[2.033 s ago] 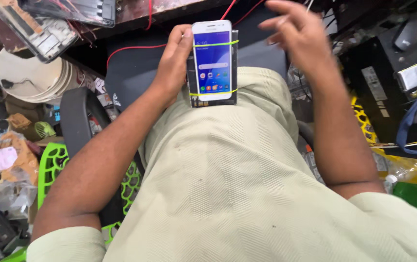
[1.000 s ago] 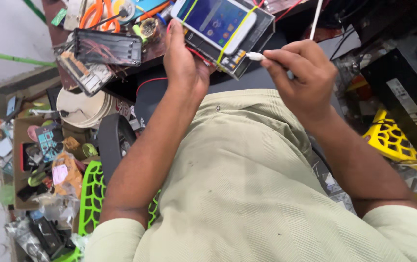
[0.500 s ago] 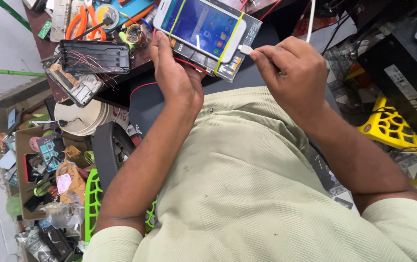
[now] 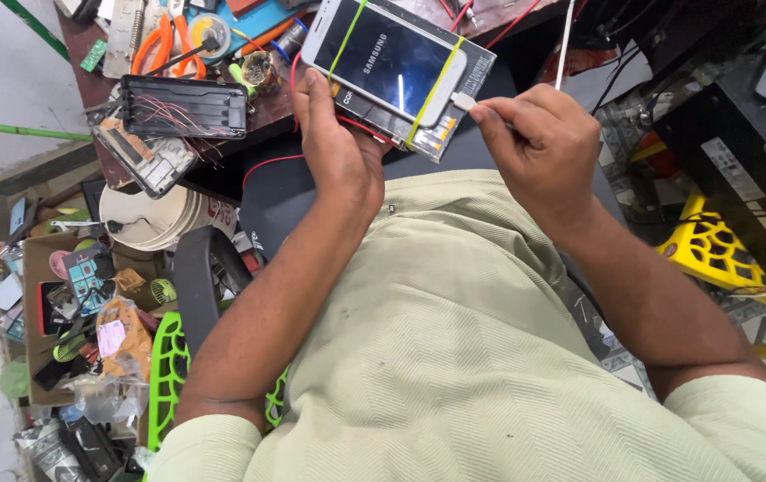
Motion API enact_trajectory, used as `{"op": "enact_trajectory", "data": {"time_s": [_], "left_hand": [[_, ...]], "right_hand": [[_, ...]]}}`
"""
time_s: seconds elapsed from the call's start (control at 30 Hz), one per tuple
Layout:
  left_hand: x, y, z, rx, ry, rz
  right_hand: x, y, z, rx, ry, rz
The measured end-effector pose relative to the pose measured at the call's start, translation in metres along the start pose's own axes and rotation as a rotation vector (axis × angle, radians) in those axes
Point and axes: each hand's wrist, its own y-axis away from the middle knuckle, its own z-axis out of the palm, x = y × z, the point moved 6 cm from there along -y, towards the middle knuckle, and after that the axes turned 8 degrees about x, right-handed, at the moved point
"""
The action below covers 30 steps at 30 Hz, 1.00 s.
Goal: The person connects a USB cable to a circuit board attached to a Samsung Galaxy J2 smartphone, then powers on the device and navigates the touchscreen. The phone displays a charging warning icon while connected.
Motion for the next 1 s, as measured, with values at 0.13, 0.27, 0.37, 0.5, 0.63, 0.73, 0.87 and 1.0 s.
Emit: {"op": "enact_trajectory", "data": {"time_s": [0.13, 0.27, 0.37, 0.5, 0.63, 0.73, 0.87, 1.0], "left_hand": [[-0.001, 0.0, -0.003, 0.009, -0.025, -0.002], [0.002, 0.002, -0.001, -0.025, -0.017, 0.056], [0.002, 0.003, 0.0, -0.031, -0.016, 0.058], [0.003, 0.003, 0.0, -0.04, -0.02, 0.065], [0.007, 0.002, 0.002, -0.026, 0.001, 0.114], [0.014, 0.006, 0.007, -0.09, -0.051, 0.199], [0.016, 0.011, 0.012, -0.159, -0.039, 0.198], [0.017, 0.01, 0.011, -0.154, -0.075, 0.182]], "right_hand": [[-0.003, 0.0, 0.0, 0.025, -0.026, -0.044], [-0.004, 0.0, 0.0, 0.031, -0.013, -0.048], [-0.004, 0.0, 0.0, 0.038, -0.002, -0.069], [-0.004, -0.002, 0.0, 0.035, 0.002, -0.099], [-0.008, -0.001, 0.001, 0.045, 0.001, -0.107], [-0.012, -0.002, 0.001, 0.055, 0.016, -0.105], [-0.013, -0.002, -0.001, 0.057, 0.021, -0.117], [-0.009, -0.003, 0.001, 0.047, -0.024, -0.134]]}}
